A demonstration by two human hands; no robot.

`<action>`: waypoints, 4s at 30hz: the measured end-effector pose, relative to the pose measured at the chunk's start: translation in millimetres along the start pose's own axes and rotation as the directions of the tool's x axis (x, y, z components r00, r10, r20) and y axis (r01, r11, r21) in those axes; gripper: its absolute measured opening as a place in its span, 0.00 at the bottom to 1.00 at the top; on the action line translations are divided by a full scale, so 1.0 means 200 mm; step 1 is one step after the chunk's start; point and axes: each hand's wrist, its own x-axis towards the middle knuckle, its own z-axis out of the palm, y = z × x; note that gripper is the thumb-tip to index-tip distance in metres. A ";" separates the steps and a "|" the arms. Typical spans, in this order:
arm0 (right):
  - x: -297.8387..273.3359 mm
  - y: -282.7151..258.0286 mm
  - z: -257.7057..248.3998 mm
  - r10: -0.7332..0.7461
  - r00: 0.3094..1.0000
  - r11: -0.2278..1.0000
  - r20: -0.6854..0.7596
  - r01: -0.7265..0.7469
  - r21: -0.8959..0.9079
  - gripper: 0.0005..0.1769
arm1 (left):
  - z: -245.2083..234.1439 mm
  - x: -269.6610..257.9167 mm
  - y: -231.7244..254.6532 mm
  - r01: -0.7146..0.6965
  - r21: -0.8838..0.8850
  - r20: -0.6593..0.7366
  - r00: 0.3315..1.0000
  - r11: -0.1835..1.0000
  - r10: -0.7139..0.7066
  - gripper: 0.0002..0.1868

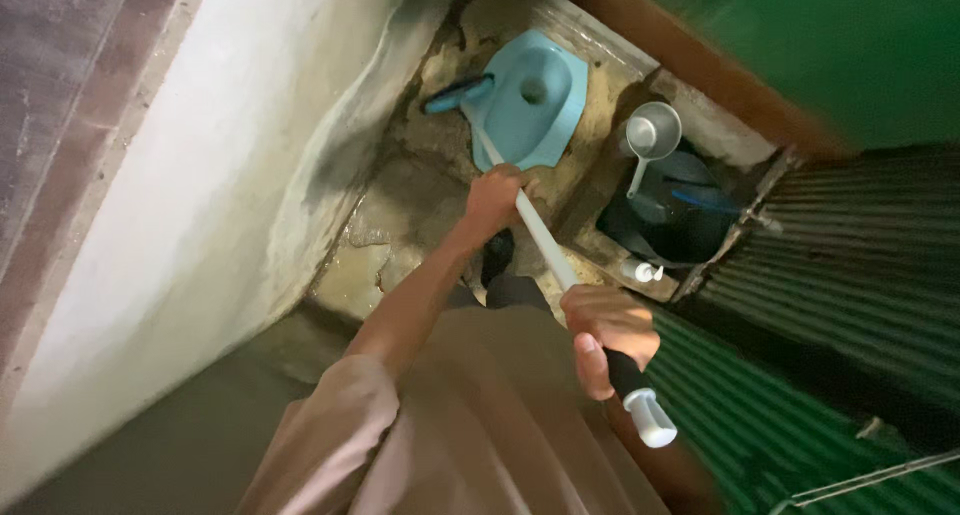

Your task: The person scrubs the floor and the edges of a squat toilet using a long-handled brush.

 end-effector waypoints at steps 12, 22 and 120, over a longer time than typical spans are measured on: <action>0.02 0.31 0.02 -0.052 0.990 0.992 -0.128 0.036 -0.123 0.22 | 0.18 0.27 -0.22 0.105 -0.187 0.098 0.991 0.977 -0.088 0.15; 0.21 0.20 -0.13 -0.095 0.995 0.992 -0.042 0.098 0.076 0.23 | -0.02 0.18 -0.02 0.060 -0.118 -0.052 0.996 0.991 -0.067 0.13; 0.04 0.06 -0.15 0.028 0.993 0.996 0.111 -0.037 0.078 0.24 | 0.05 -0.04 0.07 0.248 -0.141 -0.210 0.939 0.959 -0.273 0.17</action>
